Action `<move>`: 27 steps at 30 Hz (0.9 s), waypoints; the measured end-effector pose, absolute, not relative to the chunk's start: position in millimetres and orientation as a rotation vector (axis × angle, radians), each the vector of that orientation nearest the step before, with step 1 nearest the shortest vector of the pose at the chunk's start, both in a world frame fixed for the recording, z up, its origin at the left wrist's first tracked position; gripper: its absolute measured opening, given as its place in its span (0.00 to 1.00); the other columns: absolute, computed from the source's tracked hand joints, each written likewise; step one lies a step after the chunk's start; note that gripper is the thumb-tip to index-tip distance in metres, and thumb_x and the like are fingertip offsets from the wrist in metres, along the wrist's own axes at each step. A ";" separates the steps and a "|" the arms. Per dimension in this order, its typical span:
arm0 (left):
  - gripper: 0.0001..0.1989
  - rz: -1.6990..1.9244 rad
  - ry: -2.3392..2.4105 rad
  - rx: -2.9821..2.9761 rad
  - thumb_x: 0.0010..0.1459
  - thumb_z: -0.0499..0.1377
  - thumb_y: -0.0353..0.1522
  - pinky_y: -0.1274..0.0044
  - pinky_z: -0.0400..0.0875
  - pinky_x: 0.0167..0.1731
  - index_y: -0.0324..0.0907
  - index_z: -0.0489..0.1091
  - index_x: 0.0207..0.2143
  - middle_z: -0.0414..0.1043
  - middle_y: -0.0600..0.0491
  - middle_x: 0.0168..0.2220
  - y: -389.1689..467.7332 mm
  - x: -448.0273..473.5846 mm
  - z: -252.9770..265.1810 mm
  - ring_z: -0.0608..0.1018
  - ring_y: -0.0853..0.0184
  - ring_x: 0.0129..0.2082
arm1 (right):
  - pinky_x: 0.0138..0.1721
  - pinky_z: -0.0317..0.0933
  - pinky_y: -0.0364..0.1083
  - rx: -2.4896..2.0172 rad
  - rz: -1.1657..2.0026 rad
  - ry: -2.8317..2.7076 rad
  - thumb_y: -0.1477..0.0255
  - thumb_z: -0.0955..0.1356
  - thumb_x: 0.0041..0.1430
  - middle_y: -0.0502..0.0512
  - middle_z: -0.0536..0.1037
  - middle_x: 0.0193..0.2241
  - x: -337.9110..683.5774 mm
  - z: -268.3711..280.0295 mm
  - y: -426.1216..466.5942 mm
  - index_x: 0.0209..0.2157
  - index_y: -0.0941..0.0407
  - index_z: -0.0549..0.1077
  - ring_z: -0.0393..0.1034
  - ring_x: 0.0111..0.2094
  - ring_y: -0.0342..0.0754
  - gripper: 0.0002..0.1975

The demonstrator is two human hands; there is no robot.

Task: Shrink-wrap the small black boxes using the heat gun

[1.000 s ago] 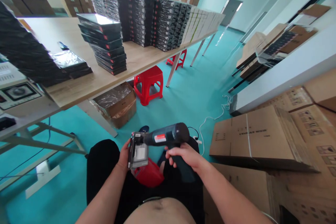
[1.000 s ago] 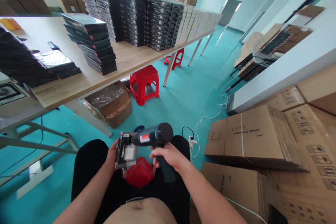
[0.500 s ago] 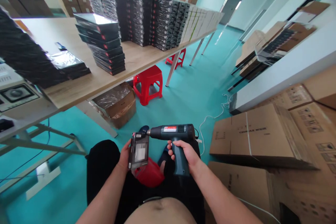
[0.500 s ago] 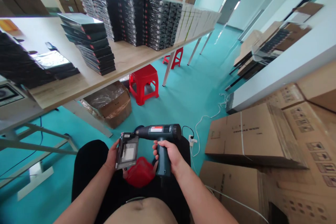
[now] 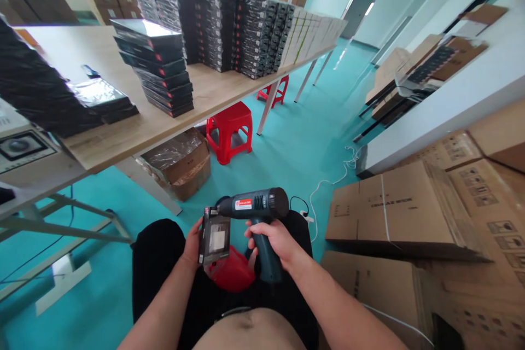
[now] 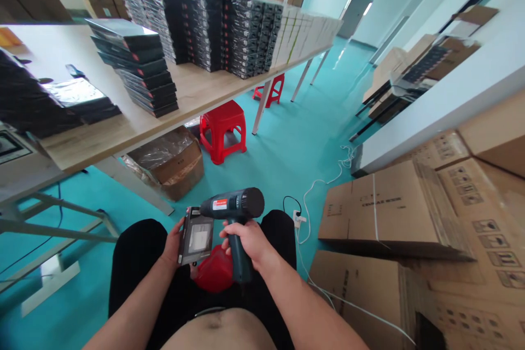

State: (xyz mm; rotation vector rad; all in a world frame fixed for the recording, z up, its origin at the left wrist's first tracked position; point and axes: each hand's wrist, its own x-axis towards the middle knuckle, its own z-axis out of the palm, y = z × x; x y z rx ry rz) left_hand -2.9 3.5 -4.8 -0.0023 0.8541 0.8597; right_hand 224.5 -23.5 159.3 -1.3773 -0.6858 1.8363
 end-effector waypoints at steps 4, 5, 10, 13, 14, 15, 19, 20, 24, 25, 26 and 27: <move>0.22 0.840 0.859 -0.009 0.55 0.57 0.44 0.65 0.75 0.36 0.33 0.70 0.42 0.76 0.43 0.33 3.8 -2.6 -5.6 0.79 0.55 0.32 | 0.23 0.64 0.40 -1.374 1.825 -0.774 0.69 0.68 0.49 0.54 0.75 0.29 225.5 167.4 -22.0 0.39 0.61 0.70 0.69 0.25 0.42 0.15; 0.22 0.840 0.858 -0.013 0.55 0.57 0.44 0.65 0.75 0.36 0.33 0.71 0.41 0.76 0.44 0.33 3.6 -3.0 -5.6 0.79 0.55 0.32 | 0.23 0.64 0.40 -1.369 1.847 -0.808 0.69 0.68 0.49 0.54 0.75 0.29 228.0 170.1 -22.2 0.40 0.61 0.70 0.69 0.25 0.42 0.16; 0.19 0.885 0.938 -0.020 0.56 0.56 0.42 0.65 0.75 0.36 0.34 0.71 0.40 0.77 0.44 0.31 4.5 -4.1 -8.2 0.79 0.54 0.32 | 0.21 0.63 0.42 -1.247 2.259 -1.244 0.73 0.72 0.41 0.54 0.75 0.21 243.9 187.4 -28.3 0.30 0.64 0.75 0.68 0.21 0.44 0.11; 0.20 0.883 0.921 -0.023 0.56 0.56 0.42 0.66 0.75 0.38 0.33 0.71 0.40 0.77 0.43 0.31 5.0 -3.6 -9.2 0.79 0.53 0.35 | 0.22 0.63 0.41 -1.199 2.343 -1.449 0.72 0.71 0.42 0.52 0.74 0.20 247.5 191.1 -27.6 0.29 0.63 0.75 0.68 0.21 0.43 0.10; 0.20 0.868 0.908 -0.026 0.56 0.56 0.42 0.66 0.75 0.37 0.33 0.71 0.40 0.77 0.42 0.31 4.8 -3.4 -8.7 0.79 0.53 0.35 | 0.23 0.63 0.41 -1.226 2.275 -1.384 0.72 0.71 0.43 0.53 0.74 0.22 247.9 189.8 -25.1 0.31 0.63 0.75 0.68 0.22 0.43 0.11; 0.21 0.850 0.894 -0.032 0.56 0.56 0.43 0.66 0.75 0.37 0.33 0.71 0.40 0.76 0.42 0.31 4.3 -3.3 -7.6 0.79 0.53 0.35 | 0.23 0.64 0.42 -1.259 2.180 -1.292 0.71 0.71 0.44 0.54 0.75 0.24 248.5 187.5 -21.5 0.33 0.62 0.74 0.69 0.22 0.44 0.13; 0.24 0.830 0.860 -0.045 0.56 0.55 0.44 0.66 0.75 0.36 0.31 0.70 0.42 0.76 0.42 0.32 3.1 -4.1 0.7 0.79 0.54 0.35 | 0.24 0.64 0.41 -1.401 1.893 -1.116 0.69 0.68 0.49 0.54 0.76 0.27 255.9 175.3 -4.8 0.40 0.61 0.71 0.69 0.24 0.42 0.16; 0.24 0.836 0.856 -0.044 0.56 0.55 0.44 0.66 0.75 0.37 0.31 0.70 0.43 0.76 0.42 0.32 3.2 -4.6 3.1 0.79 0.54 0.35 | 0.23 0.63 0.40 -1.422 1.875 -1.133 0.69 0.68 0.49 0.53 0.75 0.26 259.0 173.3 -2.9 0.39 0.61 0.72 0.69 0.23 0.42 0.15; 0.25 0.840 0.850 -0.048 0.58 0.53 0.44 0.64 0.75 0.39 0.31 0.69 0.45 0.76 0.40 0.35 3.7 -3.5 9.4 0.78 0.52 0.38 | 0.19 0.62 0.41 -1.453 1.992 -1.205 0.71 0.70 0.44 0.55 0.75 0.24 273.7 169.4 -16.0 0.34 0.64 0.72 0.68 0.20 0.44 0.14; 0.25 0.836 0.830 -0.048 0.58 0.53 0.44 0.64 0.74 0.39 0.31 0.69 0.46 0.76 0.40 0.35 3.0 -1.6 9.8 0.78 0.52 0.39 | 0.19 0.62 0.42 -1.450 2.069 -1.218 0.72 0.70 0.43 0.55 0.75 0.24 277.6 168.2 -23.9 0.34 0.64 0.73 0.68 0.20 0.45 0.14; 0.25 0.833 0.807 -0.048 0.58 0.52 0.44 0.63 0.74 0.40 0.31 0.69 0.46 0.76 0.40 0.36 1.6 0.9 10.1 0.78 0.51 0.40 | 0.18 0.61 0.42 -1.439 2.149 -1.228 0.72 0.71 0.42 0.56 0.75 0.24 281.3 166.9 -32.9 0.35 0.64 0.73 0.68 0.19 0.45 0.15; 0.26 0.832 0.786 -0.046 0.58 0.51 0.45 0.63 0.73 0.41 0.31 0.69 0.47 0.76 0.40 0.36 -0.1 3.7 10.6 0.77 0.51 0.40 | 0.18 0.61 0.42 -1.418 2.217 -1.231 0.72 0.71 0.42 0.55 0.75 0.24 284.3 165.6 -42.3 0.35 0.64 0.73 0.68 0.19 0.45 0.16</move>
